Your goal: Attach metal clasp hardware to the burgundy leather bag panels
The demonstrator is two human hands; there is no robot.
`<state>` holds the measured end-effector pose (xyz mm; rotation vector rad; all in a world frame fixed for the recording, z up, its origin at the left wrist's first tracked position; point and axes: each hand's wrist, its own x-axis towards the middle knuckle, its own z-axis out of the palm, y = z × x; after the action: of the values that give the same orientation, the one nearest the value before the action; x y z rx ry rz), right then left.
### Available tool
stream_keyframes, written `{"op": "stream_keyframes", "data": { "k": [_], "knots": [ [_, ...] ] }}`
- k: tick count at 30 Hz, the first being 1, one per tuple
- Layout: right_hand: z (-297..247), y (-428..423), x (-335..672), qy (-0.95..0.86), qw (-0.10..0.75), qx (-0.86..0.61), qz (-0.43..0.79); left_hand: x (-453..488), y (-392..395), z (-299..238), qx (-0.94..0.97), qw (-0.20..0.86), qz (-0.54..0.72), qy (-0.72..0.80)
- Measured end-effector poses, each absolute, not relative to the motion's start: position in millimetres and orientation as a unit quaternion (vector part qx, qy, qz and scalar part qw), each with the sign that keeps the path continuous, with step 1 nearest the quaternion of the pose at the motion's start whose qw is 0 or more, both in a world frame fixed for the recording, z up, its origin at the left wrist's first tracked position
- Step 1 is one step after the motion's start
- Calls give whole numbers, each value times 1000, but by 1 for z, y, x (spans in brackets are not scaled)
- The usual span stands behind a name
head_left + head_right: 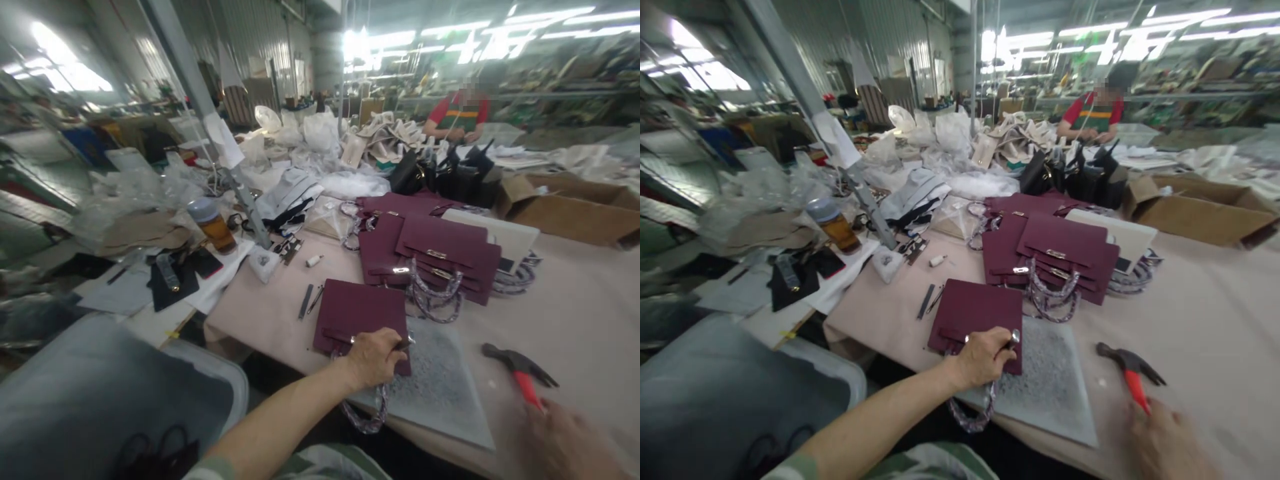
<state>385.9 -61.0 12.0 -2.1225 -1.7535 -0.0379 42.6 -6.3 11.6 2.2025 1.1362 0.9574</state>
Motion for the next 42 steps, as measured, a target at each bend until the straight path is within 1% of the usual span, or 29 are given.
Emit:
{"op": "stream_keyframes", "data": {
  "k": [2, 3, 4, 5, 7, 9, 12, 13, 14, 15, 16, 18, 20, 22, 24, 26, 28, 31, 33, 35, 38, 42],
  "knots": [
    [19, -50, 362, -690, 194, -689, -109, 42, -8, 14, 802, 239, 355, 416],
    [23, -45, 341, -716, 220, -649, -136, 42, -9, 14, 799, 242, 361, 416],
    [26, -41, 317, -742, 262, -603, -129, 43, -10, 15, 795, 247, 366, 415],
    [27, -38, 291, -767, 296, -561, -95, 44, -11, 15, 791, 257, 371, 414],
    [21, -35, 244, -802, 320, -504, -34, 47, -11, 15, 771, 293, 386, 412],
    [9, -35, 212, -813, 291, -505, -22, 50, -6, 17, 702, 368, 432, 430],
    [0, -39, 198, -805, 245, -540, -21, 37, 10, 25, 485, 508, 531, 475],
    [2, -39, 200, -805, 234, -545, -11, 25, 16, 30, 424, 531, 548, 487],
    [4, -39, 202, -806, 226, -547, 0, 9, 22, 34, 404, 534, 549, 500],
    [8, -38, 204, -808, 220, -546, 9, -12, 28, 39, 425, 510, 535, 522],
    [12, -37, 206, -810, 218, -544, 15, -35, 32, 43, 463, 464, 503, 563],
    [19, -34, 208, -814, 213, -540, 15, -86, 34, 49, 559, 334, 369, 663],
    [24, -30, 207, -825, 200, -529, 4, -132, 31, 50, 593, 209, 221, 745],
    [27, -26, 206, -849, 176, -498, -2, -165, 22, 47, 587, 136, 85, 794],
    [28, -23, 204, -877, 148, -458, -2, -178, 10, 43, 576, 92, -5, 812],
    [29, -21, 202, -893, 124, -432, -9, -174, -1, 40, 587, 45, -29, 808],
    [29, -19, 199, -901, 110, -419, -27, -156, -11, 40, 632, 13, -2, 775],
    [29, -19, 197, -910, 103, -398, -48, -118, -22, 45, 761, 42, 70, 644],
    [28, -19, 196, -915, 98, -387, -58, -95, -26, 47, 831, 67, 87, 545],
    [28, -20, 196, -917, 97, -382, -65, -78, -27, 47, 871, 58, 58, 485],
    [28, -22, 197, -915, 106, -383, -67, -66, -26, 45, 895, 7, 0, 445],
    [26, -23, 201, -910, 134, -387, -67, -72, -21, 38, 914, -20, -21, 405]
  ]
}}
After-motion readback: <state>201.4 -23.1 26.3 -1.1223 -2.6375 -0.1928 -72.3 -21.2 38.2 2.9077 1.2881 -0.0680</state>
